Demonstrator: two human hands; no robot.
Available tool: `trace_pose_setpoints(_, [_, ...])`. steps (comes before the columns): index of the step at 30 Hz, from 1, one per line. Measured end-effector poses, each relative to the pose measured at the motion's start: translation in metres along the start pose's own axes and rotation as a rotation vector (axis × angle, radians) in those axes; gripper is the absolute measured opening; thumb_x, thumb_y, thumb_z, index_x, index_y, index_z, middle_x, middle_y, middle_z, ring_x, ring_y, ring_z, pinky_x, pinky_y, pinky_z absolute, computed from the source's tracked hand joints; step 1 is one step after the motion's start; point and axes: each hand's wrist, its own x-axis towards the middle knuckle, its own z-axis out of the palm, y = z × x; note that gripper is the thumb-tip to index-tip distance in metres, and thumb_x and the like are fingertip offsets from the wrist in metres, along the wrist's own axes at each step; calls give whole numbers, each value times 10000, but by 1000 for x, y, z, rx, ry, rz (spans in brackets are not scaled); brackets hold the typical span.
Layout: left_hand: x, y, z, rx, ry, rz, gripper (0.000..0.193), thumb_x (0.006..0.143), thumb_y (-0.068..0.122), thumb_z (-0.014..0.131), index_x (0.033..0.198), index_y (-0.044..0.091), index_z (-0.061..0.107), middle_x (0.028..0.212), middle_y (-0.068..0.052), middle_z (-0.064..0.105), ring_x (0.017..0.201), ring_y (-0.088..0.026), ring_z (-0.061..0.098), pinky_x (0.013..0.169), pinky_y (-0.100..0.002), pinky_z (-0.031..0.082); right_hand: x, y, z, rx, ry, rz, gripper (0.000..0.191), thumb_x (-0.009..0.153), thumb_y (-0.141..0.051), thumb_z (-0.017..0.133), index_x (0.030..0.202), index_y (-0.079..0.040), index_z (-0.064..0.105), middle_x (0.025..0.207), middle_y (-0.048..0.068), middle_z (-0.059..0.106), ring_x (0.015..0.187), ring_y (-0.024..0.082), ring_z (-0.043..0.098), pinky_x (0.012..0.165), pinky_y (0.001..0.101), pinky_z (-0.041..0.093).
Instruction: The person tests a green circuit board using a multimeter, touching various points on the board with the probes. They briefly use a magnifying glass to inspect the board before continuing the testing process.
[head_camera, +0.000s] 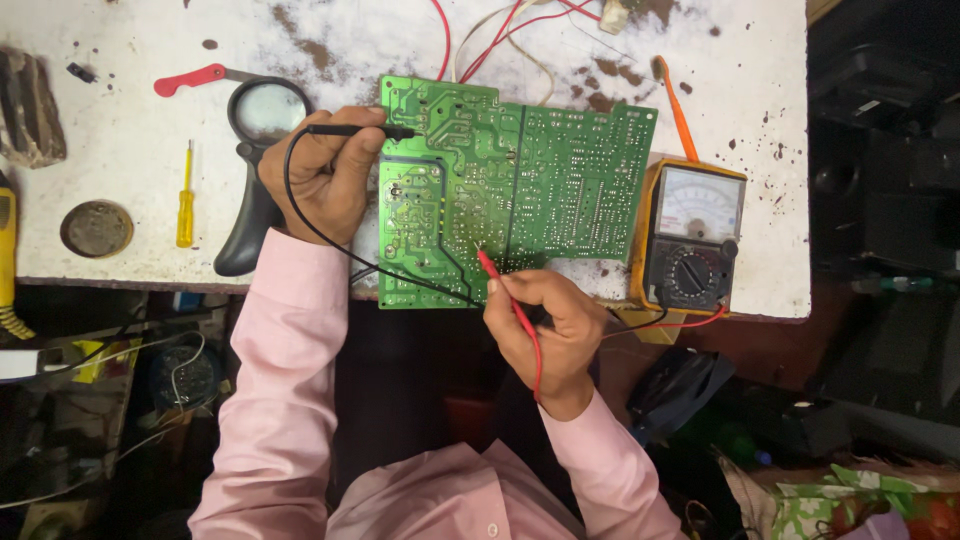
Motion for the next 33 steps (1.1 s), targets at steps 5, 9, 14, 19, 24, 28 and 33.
trace_pose_setpoints(5, [0, 0, 1, 8, 4, -7, 134, 1054, 65, 783, 1153, -19, 751, 956, -98, 734, 768, -98, 592, 642, -230, 454, 2, 1, 2, -5, 7, -33, 116, 864, 64, 793, 903, 21, 693, 885, 100, 744, 724, 116, 707, 665, 241, 559])
trace_pose_setpoints(9, [1, -2, 2, 9, 12, 11, 136, 1045, 73, 791, 1145, -13, 756, 902, -81, 717, 738, -98, 577, 614, -231, 436, 3, 0, 1, -4, -8, -8, 115, 860, 62, 793, 900, 20, 694, 872, 97, 746, 704, 109, 702, 638, 233, 550])
trace_pose_setpoints(14, [1, -2, 2, 6, 14, -1, 144, 1038, 81, 797, 1141, -14, 762, 870, -71, 698, 715, -96, 546, 601, -233, 414, 3, -1, 1, -15, -3, -8, 114, 860, 59, 792, 888, 15, 691, 863, 95, 745, 696, 108, 698, 633, 230, 545])
trace_pose_setpoints(19, [1, -2, 0, 13, 12, 4, 147, 1048, 86, 792, 1146, -17, 755, 891, -79, 704, 730, -97, 559, 614, -235, 432, 3, -1, 3, -31, -3, -26, 119, 860, 58, 793, 883, 17, 684, 865, 94, 743, 704, 110, 698, 644, 233, 544])
trace_pose_setpoints(24, [1, -2, 1, 21, 18, 12, 140, 1045, 84, 790, 1137, -16, 755, 877, -80, 703, 727, -101, 565, 608, -234, 428, 2, 1, 4, -1, -3, -20, 124, 862, 61, 791, 881, 19, 676, 868, 95, 745, 699, 111, 697, 634, 230, 544])
trace_pose_setpoints(28, [1, -3, 0, 8, 15, 9, 139, 1047, 78, 790, 1140, -18, 756, 864, -74, 691, 728, -102, 566, 610, -234, 429, 0, 2, 4, -7, -3, -57, 137, 863, 58, 794, 896, 16, 668, 890, 103, 739, 734, 123, 706, 669, 239, 553])
trace_pose_setpoints(33, [1, -3, 0, -11, 11, 7, 137, 1053, 75, 785, 1145, -21, 751, 916, -88, 712, 750, -105, 579, 624, -236, 443, -1, 3, 2, 11, 38, -37, 133, 874, 59, 789, 925, 16, 673, 892, 105, 735, 716, 113, 689, 654, 234, 550])
